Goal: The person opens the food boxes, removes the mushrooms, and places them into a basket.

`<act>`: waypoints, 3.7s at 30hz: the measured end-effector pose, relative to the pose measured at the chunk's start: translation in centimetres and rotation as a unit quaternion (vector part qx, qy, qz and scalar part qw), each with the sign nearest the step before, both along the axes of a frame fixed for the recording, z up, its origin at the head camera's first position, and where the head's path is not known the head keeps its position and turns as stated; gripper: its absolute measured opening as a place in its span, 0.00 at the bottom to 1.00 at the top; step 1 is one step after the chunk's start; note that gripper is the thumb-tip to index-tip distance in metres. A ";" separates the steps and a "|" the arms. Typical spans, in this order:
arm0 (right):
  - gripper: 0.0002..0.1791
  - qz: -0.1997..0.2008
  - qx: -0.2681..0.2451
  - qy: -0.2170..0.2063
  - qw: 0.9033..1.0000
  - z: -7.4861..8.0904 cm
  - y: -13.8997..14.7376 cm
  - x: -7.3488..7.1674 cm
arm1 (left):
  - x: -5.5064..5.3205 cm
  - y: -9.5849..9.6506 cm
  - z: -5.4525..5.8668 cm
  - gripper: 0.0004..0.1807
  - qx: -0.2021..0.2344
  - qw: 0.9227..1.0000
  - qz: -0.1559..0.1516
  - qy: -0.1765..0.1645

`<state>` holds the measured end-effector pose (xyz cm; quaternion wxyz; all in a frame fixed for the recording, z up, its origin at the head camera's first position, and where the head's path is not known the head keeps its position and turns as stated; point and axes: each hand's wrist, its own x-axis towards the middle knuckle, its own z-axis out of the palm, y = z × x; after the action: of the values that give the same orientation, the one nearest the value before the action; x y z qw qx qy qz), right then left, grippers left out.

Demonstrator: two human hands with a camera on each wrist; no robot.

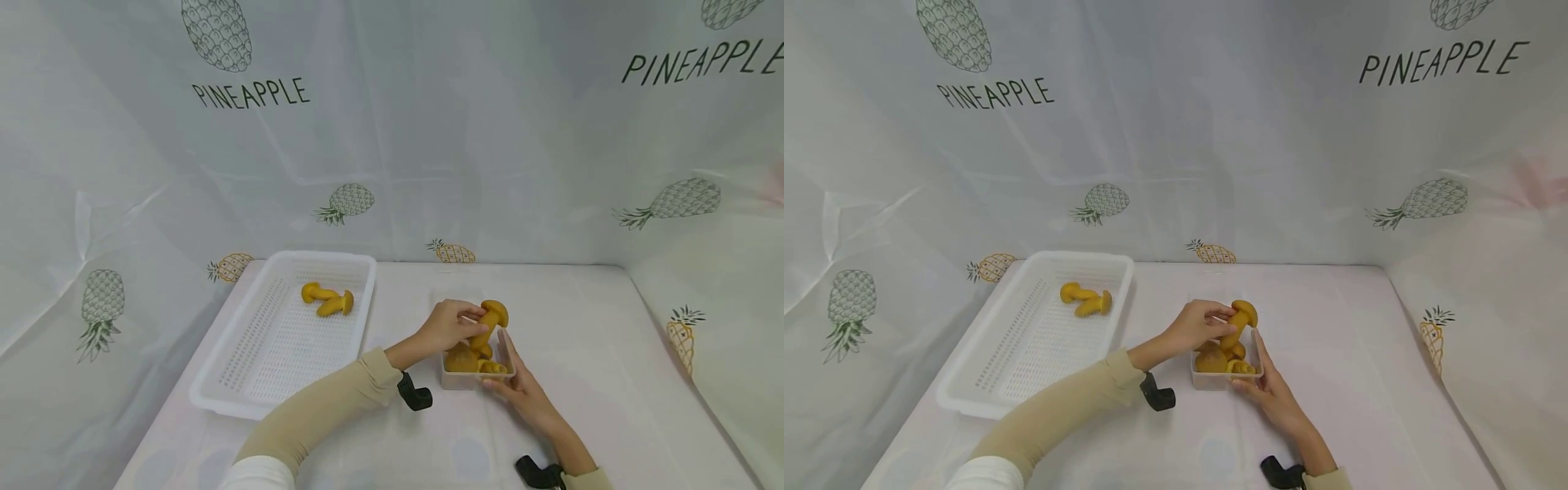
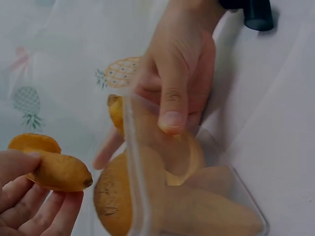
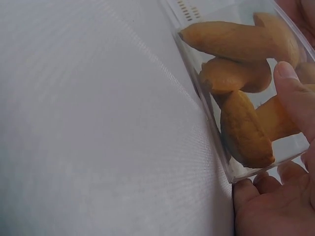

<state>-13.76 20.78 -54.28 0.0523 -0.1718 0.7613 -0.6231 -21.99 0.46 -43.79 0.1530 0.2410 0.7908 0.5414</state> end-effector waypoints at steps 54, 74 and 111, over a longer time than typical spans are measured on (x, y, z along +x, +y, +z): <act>0.56 -0.001 -0.007 0.002 1.000 -0.3 -0.2 -0.1 | -1.6 -18.2 3.4 0.21 0.023 0.979 0.201 0.013; 0.56 -0.001 -0.008 -0.001 1.000 -0.4 -0.1 -0.2 | -1.5 -24.5 1.3 0.21 0.005 0.971 0.238 0.011; 0.59 -0.010 -0.013 -0.048 0.999 -0.3 -0.1 -0.2 | -2.1 -25.3 -4.1 0.20 -0.082 0.981 0.160 -0.070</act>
<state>-13.97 20.70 -54.55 0.0806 -0.1345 0.7513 -0.6411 -24.11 -24.83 -47.94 0.1386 0.0597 0.8482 0.5078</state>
